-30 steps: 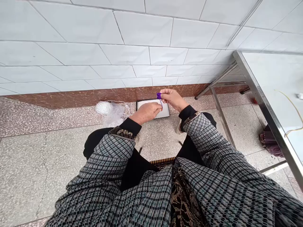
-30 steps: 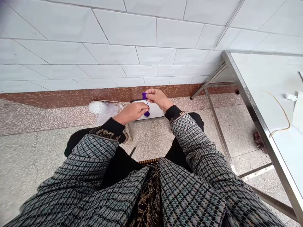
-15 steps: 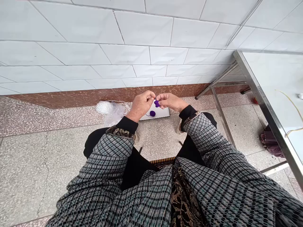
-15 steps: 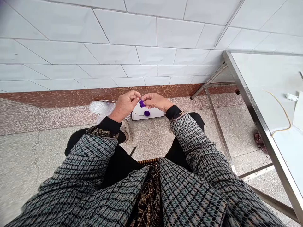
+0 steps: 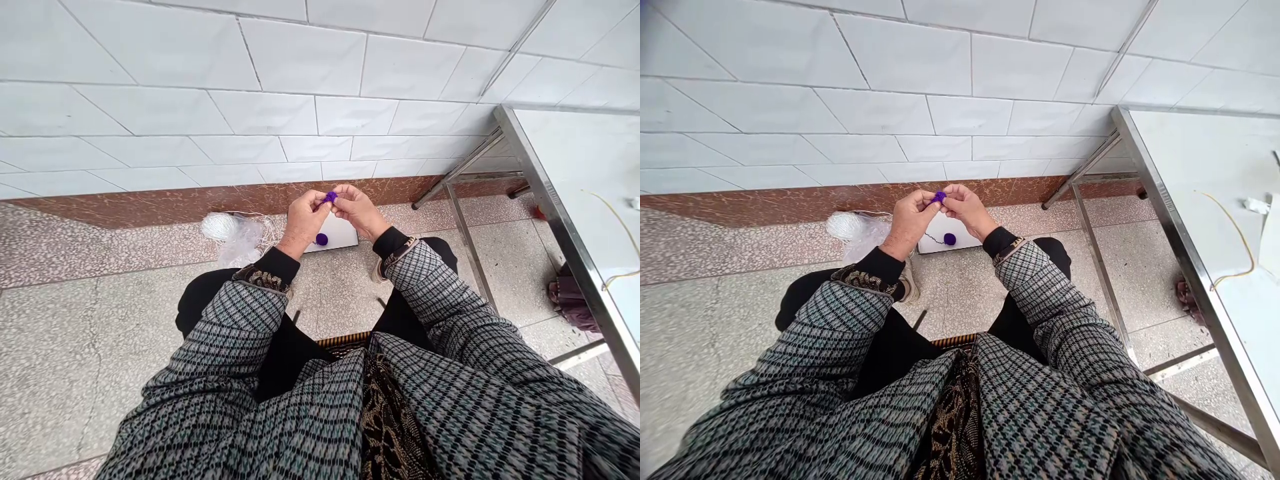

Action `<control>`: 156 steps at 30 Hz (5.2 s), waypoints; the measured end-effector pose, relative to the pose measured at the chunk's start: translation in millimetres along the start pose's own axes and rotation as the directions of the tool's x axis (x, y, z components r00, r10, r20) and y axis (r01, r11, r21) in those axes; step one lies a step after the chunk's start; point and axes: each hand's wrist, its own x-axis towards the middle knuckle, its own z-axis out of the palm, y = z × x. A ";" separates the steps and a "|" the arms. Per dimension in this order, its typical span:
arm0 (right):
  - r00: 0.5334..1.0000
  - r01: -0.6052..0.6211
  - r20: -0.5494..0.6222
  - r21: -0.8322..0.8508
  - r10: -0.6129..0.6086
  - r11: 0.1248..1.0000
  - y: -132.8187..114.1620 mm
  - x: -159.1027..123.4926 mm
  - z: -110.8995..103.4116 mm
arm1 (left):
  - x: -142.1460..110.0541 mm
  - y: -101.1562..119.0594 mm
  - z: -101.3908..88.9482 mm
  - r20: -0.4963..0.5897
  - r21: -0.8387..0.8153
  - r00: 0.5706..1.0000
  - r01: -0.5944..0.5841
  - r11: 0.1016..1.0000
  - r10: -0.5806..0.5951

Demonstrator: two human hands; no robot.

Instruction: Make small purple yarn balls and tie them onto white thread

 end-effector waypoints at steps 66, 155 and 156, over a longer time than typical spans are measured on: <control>0.990 0.049 -0.096 -0.473 -0.107 0.880 -10.6 8.8 -9.7 | -1.1 2.6 -17.4 0.533 0.387 0.832 -0.402 0.830 0.154; 0.975 -0.109 0.095 -0.586 0.201 0.803 -16.6 -2.0 0.1 | 5.6 8.9 -32.7 0.362 0.438 0.924 -0.283 0.853 0.120; 0.969 -0.113 0.122 -0.549 0.214 0.828 -17.6 -3.2 0.0 | 7.1 7.2 -34.4 0.326 0.467 0.940 -0.255 0.847 0.104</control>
